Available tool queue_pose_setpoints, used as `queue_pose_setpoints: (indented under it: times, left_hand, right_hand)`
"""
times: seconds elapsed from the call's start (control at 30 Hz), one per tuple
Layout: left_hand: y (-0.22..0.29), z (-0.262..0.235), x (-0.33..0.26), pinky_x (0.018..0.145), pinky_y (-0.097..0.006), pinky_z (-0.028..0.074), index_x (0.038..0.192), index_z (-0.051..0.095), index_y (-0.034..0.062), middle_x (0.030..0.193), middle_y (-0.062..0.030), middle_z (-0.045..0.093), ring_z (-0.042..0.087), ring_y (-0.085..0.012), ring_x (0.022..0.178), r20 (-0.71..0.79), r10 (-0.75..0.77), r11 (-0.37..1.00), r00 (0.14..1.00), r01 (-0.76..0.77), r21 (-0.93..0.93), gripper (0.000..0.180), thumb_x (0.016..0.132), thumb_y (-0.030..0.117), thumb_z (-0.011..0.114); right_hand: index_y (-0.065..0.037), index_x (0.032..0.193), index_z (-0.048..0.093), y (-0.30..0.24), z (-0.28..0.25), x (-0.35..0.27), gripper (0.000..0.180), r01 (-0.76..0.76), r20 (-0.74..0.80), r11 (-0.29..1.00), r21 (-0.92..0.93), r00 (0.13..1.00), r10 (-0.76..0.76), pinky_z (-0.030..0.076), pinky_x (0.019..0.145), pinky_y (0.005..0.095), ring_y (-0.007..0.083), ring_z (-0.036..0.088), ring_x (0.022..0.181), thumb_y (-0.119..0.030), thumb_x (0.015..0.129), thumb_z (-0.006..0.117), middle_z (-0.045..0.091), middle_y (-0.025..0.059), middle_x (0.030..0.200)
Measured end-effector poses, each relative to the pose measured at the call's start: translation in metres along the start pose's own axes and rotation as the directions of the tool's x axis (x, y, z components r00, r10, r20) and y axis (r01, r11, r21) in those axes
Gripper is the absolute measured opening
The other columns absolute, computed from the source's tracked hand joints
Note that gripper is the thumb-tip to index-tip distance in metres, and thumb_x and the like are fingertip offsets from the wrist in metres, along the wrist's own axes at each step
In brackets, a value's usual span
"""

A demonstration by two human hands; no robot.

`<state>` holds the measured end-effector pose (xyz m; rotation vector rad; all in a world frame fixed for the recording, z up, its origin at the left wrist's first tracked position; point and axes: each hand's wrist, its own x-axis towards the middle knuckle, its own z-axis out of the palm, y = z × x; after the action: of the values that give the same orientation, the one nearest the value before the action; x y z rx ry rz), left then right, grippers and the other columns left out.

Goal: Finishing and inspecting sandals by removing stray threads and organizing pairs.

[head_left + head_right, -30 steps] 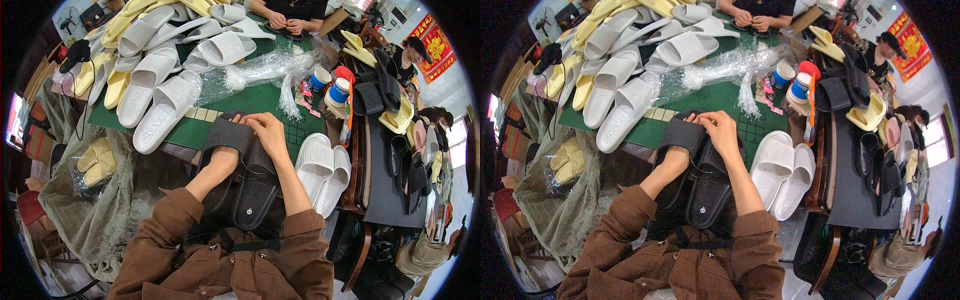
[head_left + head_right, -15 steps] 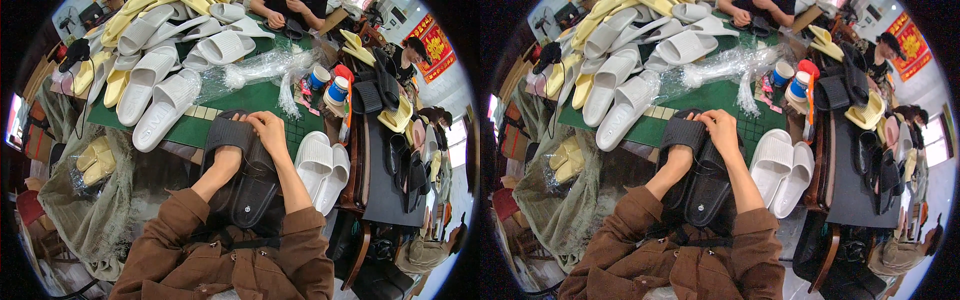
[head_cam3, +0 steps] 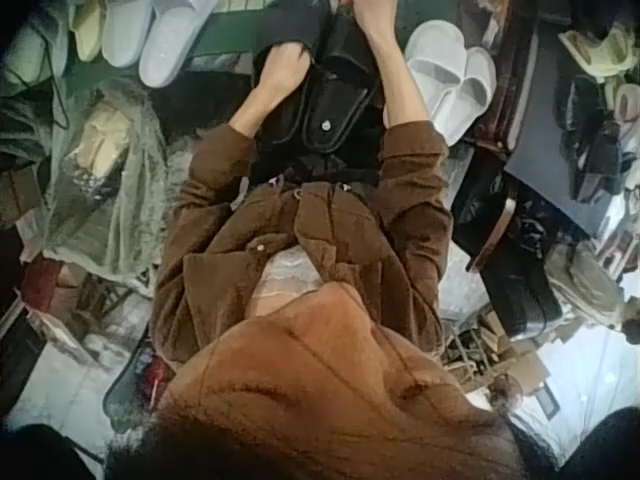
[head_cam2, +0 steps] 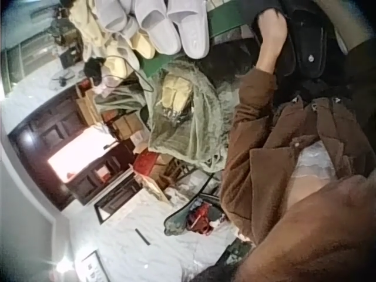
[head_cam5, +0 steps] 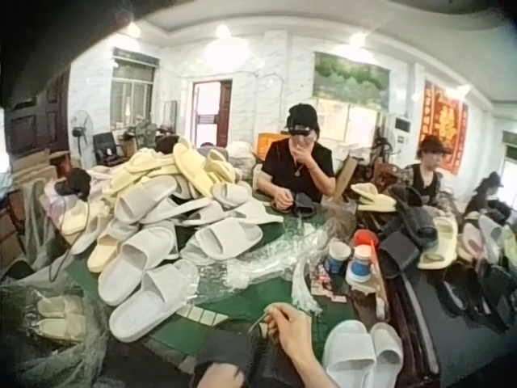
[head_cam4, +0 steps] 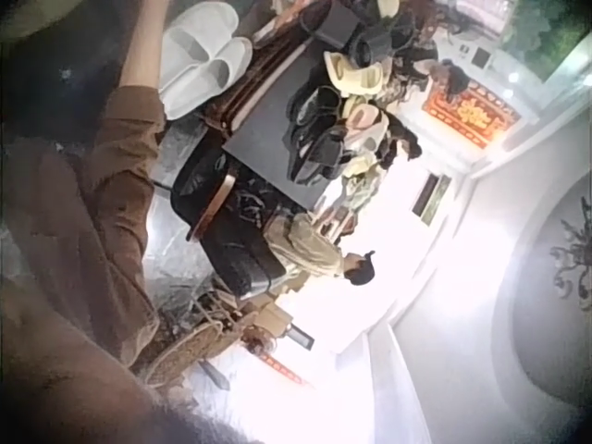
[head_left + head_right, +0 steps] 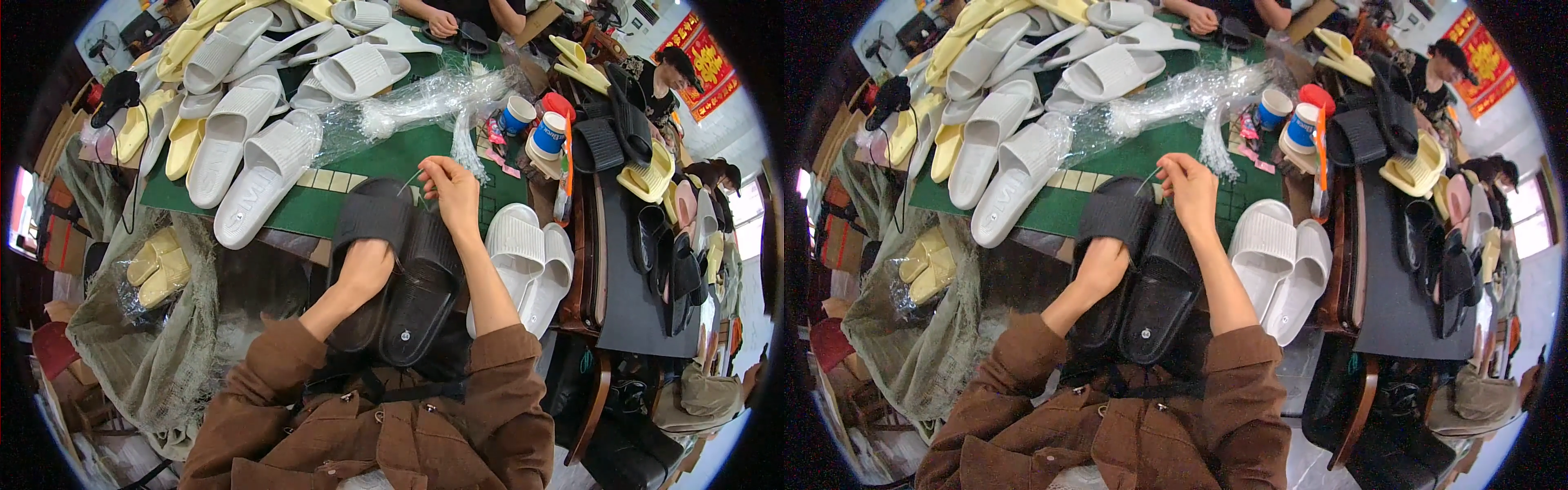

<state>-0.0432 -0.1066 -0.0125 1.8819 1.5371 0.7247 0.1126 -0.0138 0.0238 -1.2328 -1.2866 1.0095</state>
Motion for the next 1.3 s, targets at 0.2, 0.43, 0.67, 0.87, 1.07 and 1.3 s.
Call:
queue_pose_setpoints:
  times: [0.2, 0.43, 0.67, 0.87, 1.07, 1.3]
  left_hand:
    - [-0.001, 0.016, 0.022, 0.076, -0.052, 0.046, 0.085, 0.059, -0.0088, 0.088, -0.0304, 0.06, 0.059, -0.0462, 0.086, -0.099, 0.184, 0.981, 0.978, -0.189, -0.039, 0.024, 0.088, 0.012, 0.047]
    - [0.001, -0.017, -0.018, 0.081, -0.047, 0.046, 0.109, 0.057, -0.0064, 0.102, -0.0268, 0.061, 0.056, -0.0474, 0.093, 0.029, 0.277, 0.956, 0.96, -0.272, -0.114, 0.03, 0.094, 0.019, 0.055]
    - [0.036, -0.049, -0.027, 0.066, -0.036, 0.051, 0.095, 0.067, -0.0002, 0.083, -0.0142, 0.066, 0.064, -0.0278, 0.073, -0.284, 0.375, 0.905, 0.882, -0.415, -0.096, 0.011, 0.087, 0.002, 0.06]
    - [0.034, -0.038, 0.069, 0.063, -0.037, 0.049, 0.098, 0.063, 0.0003, 0.084, -0.0142, 0.068, 0.066, -0.03, 0.071, -0.221, 0.301, 0.95, 0.928, -0.312, -0.018, 0.014, 0.089, 0.009, 0.056]
    - [0.035, -0.008, 0.101, 0.066, -0.044, 0.05, 0.092, 0.061, 0.0005, 0.082, -0.0186, 0.067, 0.066, -0.0367, 0.076, -0.179, 0.163, 0.976, 0.97, -0.185, -0.117, 0.013, 0.088, 0.012, 0.056]
    - [0.03, -0.006, 0.101, 0.065, -0.046, 0.049, 0.088, 0.061, 0.0008, 0.08, -0.019, 0.066, 0.064, -0.0389, 0.076, -0.234, 0.156, 0.958, 0.96, -0.204, -0.199, 0.013, 0.087, 0.013, 0.057]
  right_hand:
    - [0.0, 0.097, 0.068, -0.006, -0.001, 0.01, 0.019, 0.054, -0.027, 0.998, 0.041, 0.998, -0.053, 0.051, 0.057, 0.0225, 0.0074, 0.06, 0.064, -0.016, 0.095, 0.058, 0.066, 0.0037, 0.077]
    - [0.001, 0.095, 0.068, 0.008, -0.005, 0.011, 0.019, 0.034, -0.086, 0.998, 0.057, 0.996, -0.029, 0.051, 0.059, 0.0224, 0.0082, 0.06, 0.065, -0.016, 0.095, 0.058, 0.066, 0.0044, 0.077]
    - [0.001, 0.096, 0.068, -0.002, -0.011, 0.007, 0.019, 0.009, -0.027, 1.0, 0.024, 1.0, -0.008, 0.051, 0.059, 0.0225, 0.0083, 0.061, 0.065, -0.016, 0.096, 0.058, 0.066, 0.0041, 0.077]
    - [0.002, 0.094, 0.068, 0.005, -0.004, 0.004, 0.017, 0.091, -0.07, 0.996, 0.016, 0.994, -0.089, 0.051, 0.059, 0.0231, 0.008, 0.06, 0.063, -0.013, 0.094, 0.058, 0.066, 0.0045, 0.075]
    - [0.002, 0.093, 0.068, 0.008, -0.005, 0.003, 0.015, 0.107, -0.166, 0.993, -0.058, 0.979, -0.115, 0.05, 0.057, 0.0246, 0.0087, 0.06, 0.061, -0.011, 0.093, 0.059, 0.066, 0.0053, 0.072]
    - [0.001, 0.101, 0.069, 0.015, -0.006, 0.002, 0.021, 0.067, -0.135, 0.976, -0.206, 0.986, -0.096, 0.051, 0.059, 0.0274, 0.012, 0.063, 0.063, -0.016, 0.093, 0.058, 0.067, 0.0091, 0.074]
